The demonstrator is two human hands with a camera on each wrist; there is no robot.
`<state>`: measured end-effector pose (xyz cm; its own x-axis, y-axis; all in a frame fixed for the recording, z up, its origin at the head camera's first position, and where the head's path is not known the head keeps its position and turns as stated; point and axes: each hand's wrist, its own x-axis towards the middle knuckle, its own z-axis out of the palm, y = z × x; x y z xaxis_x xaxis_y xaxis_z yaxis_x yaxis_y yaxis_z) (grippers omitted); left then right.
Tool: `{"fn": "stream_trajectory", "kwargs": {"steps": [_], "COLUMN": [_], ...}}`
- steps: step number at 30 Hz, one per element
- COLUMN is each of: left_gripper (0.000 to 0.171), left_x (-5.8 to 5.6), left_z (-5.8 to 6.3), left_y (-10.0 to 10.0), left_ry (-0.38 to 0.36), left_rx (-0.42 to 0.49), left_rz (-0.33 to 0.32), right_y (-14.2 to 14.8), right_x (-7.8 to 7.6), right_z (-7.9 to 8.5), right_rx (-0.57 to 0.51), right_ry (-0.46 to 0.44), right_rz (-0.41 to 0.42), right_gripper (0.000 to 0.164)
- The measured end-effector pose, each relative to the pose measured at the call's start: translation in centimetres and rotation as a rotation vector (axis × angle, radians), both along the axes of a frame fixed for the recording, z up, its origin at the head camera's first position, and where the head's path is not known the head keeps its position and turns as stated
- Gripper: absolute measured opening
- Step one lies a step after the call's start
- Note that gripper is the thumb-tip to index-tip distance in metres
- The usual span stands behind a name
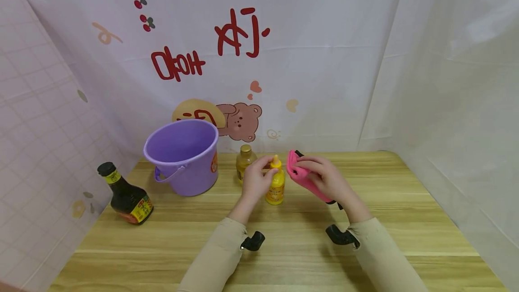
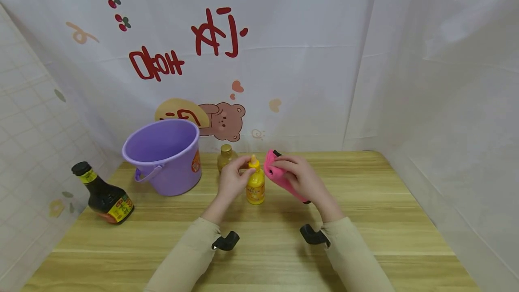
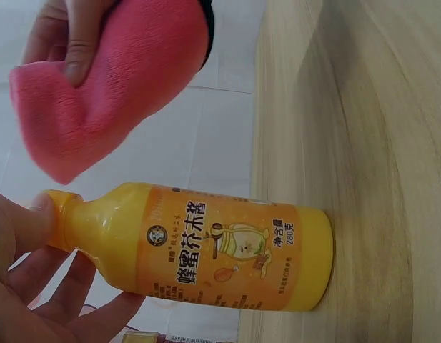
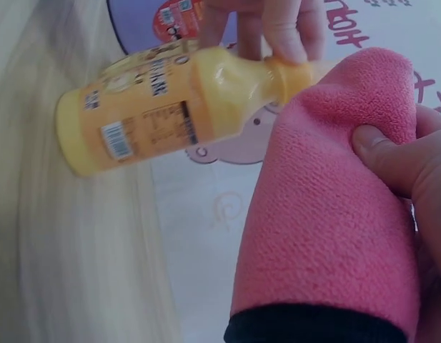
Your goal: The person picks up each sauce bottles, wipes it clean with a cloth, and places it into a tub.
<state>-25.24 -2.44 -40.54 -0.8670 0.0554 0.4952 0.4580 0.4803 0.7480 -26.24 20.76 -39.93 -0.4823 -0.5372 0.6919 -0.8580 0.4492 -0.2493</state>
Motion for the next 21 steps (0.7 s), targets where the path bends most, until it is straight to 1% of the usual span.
{"fn": "stream_trajectory", "kwargs": {"steps": [4,8,12,16,18,21], "left_gripper": [0.025,0.027,0.027,0.027,0.028,0.029], "left_x": [0.0,-0.1,0.0,0.0,0.0,0.0], "left_z": [0.0,-0.1,-0.1,0.0,0.1,0.1], "left_y": [0.0,0.0,0.1,0.1,0.1,0.0], "left_ry": [-0.014,-0.022,-0.013,-0.021,-0.040,-0.045], "left_rx": [0.002,0.000,-0.003,-0.002,0.001,0.000], "left_rz": [-0.006,-0.006,-0.011,-0.015,-0.014,-0.011], "right_y": [-0.7,-1.4,-1.8,-2.0,-2.0,-2.0], "right_x": [-0.2,-0.3,-0.2,-0.1,0.0,0.1], "right_z": [0.6,0.6,0.2,-0.3,-0.6,-1.3], "right_rx": [-0.004,0.015,0.022,0.020,0.041,0.069], "right_ry": [0.016,0.024,0.026,0.032,0.031,0.029], "right_rz": [0.004,0.014,0.026,0.040,0.038,0.029], "right_gripper": [0.047,0.045,0.040,0.037,0.036,0.036]}}
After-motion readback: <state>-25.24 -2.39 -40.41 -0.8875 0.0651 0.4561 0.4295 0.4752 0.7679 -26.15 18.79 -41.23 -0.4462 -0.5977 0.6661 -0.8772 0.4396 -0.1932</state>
